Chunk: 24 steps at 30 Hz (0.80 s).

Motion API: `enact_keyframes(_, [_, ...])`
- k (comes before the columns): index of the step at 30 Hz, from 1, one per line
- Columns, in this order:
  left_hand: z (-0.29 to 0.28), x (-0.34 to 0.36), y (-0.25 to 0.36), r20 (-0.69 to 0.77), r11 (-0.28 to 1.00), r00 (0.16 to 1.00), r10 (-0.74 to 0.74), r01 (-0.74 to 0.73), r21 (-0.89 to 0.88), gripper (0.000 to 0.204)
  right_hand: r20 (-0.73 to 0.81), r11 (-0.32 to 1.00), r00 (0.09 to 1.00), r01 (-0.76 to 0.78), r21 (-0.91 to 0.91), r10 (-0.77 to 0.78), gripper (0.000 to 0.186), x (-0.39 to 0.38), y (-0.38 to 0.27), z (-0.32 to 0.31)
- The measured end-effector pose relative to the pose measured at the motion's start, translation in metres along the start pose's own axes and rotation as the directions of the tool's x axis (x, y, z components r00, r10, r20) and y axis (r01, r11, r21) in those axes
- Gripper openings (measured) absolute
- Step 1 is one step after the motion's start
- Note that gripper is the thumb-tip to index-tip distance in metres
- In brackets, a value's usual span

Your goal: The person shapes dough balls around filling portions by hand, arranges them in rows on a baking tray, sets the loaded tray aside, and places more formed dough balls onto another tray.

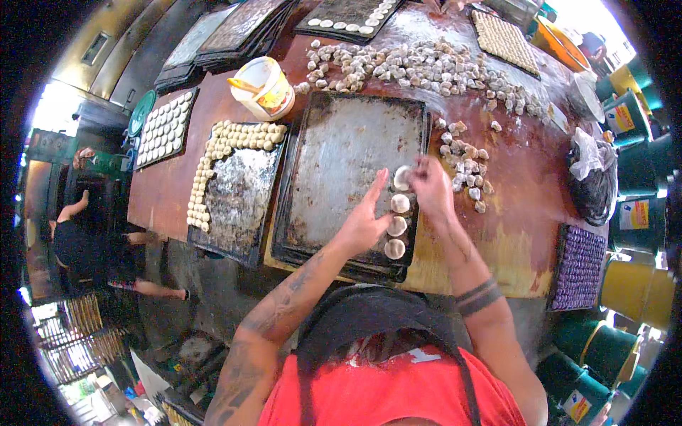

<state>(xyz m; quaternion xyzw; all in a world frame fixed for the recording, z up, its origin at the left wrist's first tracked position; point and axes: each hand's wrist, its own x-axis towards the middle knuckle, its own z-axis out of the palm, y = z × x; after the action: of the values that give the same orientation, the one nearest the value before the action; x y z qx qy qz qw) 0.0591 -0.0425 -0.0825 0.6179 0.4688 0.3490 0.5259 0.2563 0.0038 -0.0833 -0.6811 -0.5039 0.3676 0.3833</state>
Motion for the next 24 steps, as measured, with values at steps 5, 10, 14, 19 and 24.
enact_keyframes(5, [-0.021, -0.017, 0.003, -0.039, 0.941, 0.952, -0.304, 0.294, -0.168, 0.065, 0.055, 0.742, 0.961, 0.245, -0.624, -0.271, 0.038, 0.052, 0.019, -0.003])
enact_keyframes(10, [-0.072, -0.053, -0.001, 0.015, 0.92, 0.93, -0.367, 0.365, -0.143, 0.041, 0.13, 0.468, 0.785, 0.483, -0.74, -0.606, 0.059, 0.006, 0.024, 0.039])
enact_keyframes(14, [-0.106, -0.061, 0.009, 0.049, 0.885, 0.888, -0.457, 0.46, -0.068, 0.034, 0.176, 0.744, 0.964, 0.265, -0.614, -0.198, 0.04, 0.059, 0.005, 0.0])
enact_keyframes(19, [-0.202, -0.027, -0.051, -0.187, 0.97, 0.953, -0.238, 0.243, 0.007, 0.019, 0.039, 0.414, 0.954, 0.166, -0.895, -0.297, 0.029, 0.101, 0.076, -0.053])
enact_keyframes(24, [-0.342, 0.001, -0.093, -0.502, 0.57, 0.855, 0.127, 0.352, 0.743, 0.021, -0.384, 0.98, 0.918, 0.159, 0.122, -0.101, 0.023, 0.054, 0.092, -0.059])
